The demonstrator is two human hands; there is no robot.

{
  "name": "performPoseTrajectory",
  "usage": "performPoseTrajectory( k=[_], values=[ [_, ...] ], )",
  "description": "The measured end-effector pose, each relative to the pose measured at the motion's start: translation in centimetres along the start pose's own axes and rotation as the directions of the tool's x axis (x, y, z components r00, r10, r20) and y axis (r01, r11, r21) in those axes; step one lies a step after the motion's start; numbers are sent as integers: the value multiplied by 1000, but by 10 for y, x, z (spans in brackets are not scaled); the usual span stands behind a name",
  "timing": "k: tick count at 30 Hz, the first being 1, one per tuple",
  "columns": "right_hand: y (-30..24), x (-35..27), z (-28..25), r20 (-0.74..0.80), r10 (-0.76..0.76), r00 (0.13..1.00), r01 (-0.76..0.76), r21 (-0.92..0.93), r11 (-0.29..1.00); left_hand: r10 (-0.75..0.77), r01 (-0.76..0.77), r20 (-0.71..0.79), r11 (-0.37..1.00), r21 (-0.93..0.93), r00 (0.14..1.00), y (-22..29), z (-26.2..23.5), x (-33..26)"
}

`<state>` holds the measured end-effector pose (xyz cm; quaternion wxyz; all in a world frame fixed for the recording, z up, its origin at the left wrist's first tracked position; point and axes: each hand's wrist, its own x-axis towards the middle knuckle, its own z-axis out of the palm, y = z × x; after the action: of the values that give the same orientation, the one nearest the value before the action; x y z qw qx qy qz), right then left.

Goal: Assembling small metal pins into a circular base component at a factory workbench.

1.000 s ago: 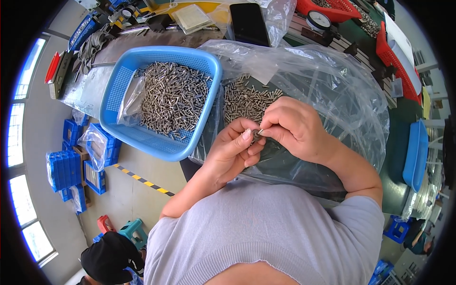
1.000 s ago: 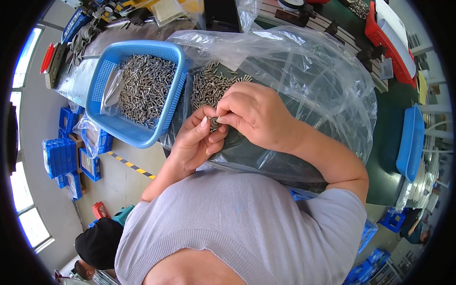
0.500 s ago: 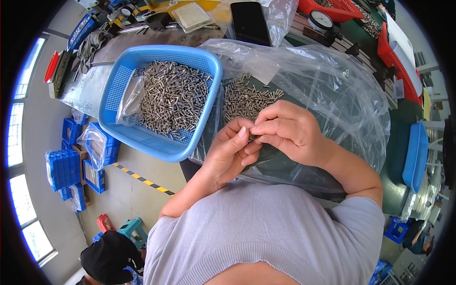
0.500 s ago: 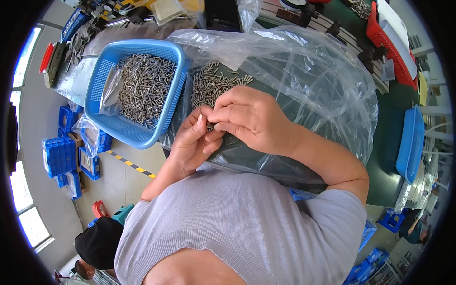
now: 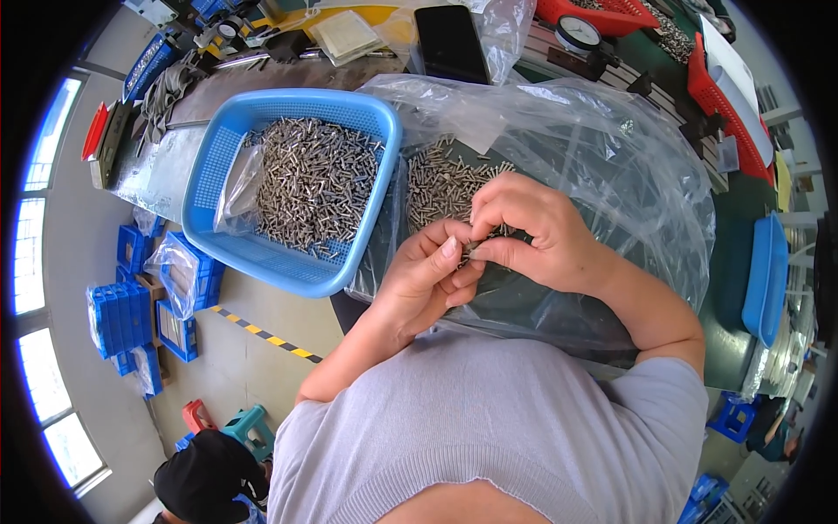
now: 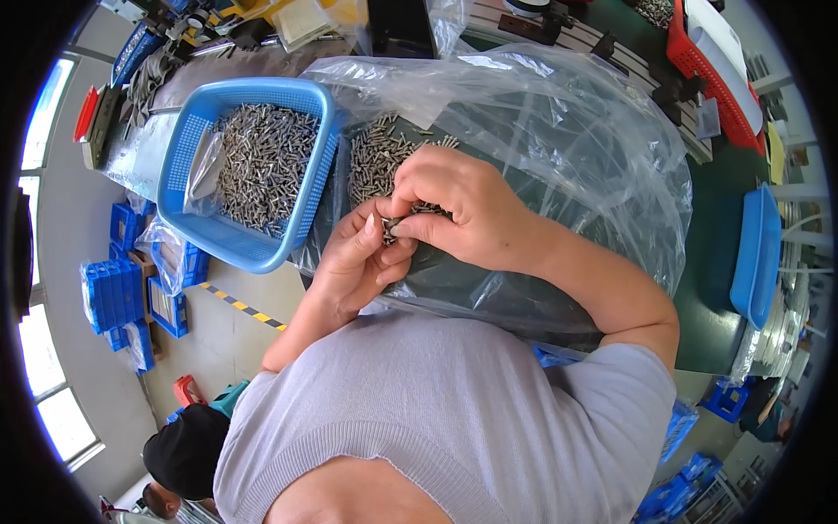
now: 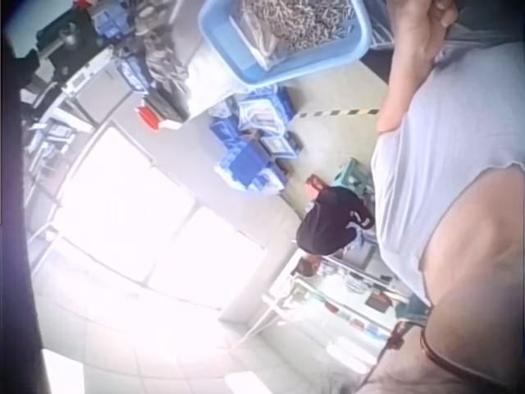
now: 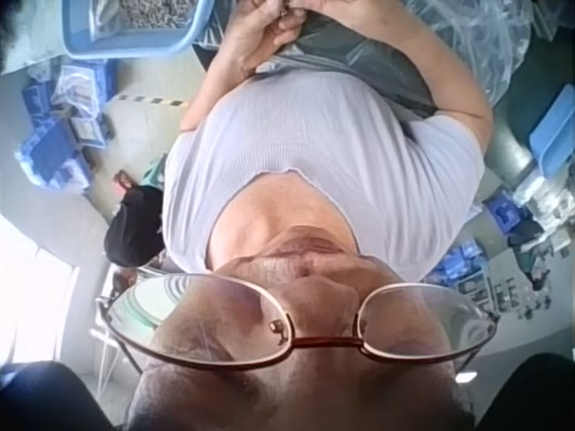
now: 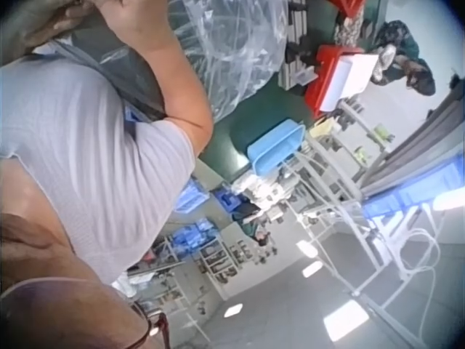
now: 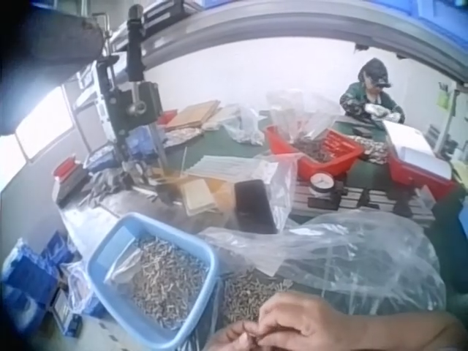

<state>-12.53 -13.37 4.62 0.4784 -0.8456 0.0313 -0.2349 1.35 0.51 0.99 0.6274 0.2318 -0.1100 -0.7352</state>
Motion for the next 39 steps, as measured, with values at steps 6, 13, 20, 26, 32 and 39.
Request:
performPoseTrajectory(
  k=[6,13,20,26,32,39],
  values=[
    [-4,0,-6,-32,-4,999,2,-63,998,33,-33,-25,999,3,999,-3,-2,0],
    [1,0,-41,82,177,981,-119,-465,877,77,-78,-20,996,-41,997,-2,-2,1],
    [10,-3,-38,182,234,955,-120,-485,867,51,-51,-6,998,-35,999,0,-2,1],
    [7,-3,-30,181,221,958,-90,-544,834,45,-45,-12,998,-43,999,0,-2,1],
    [7,-6,-22,187,131,974,28,-669,742,48,-49,-16,998,-37,999,0,-2,1],
    [9,-7,-20,205,61,977,94,-669,737,52,-53,-15,998,-38,999,-1,-3,1]
  ],
)
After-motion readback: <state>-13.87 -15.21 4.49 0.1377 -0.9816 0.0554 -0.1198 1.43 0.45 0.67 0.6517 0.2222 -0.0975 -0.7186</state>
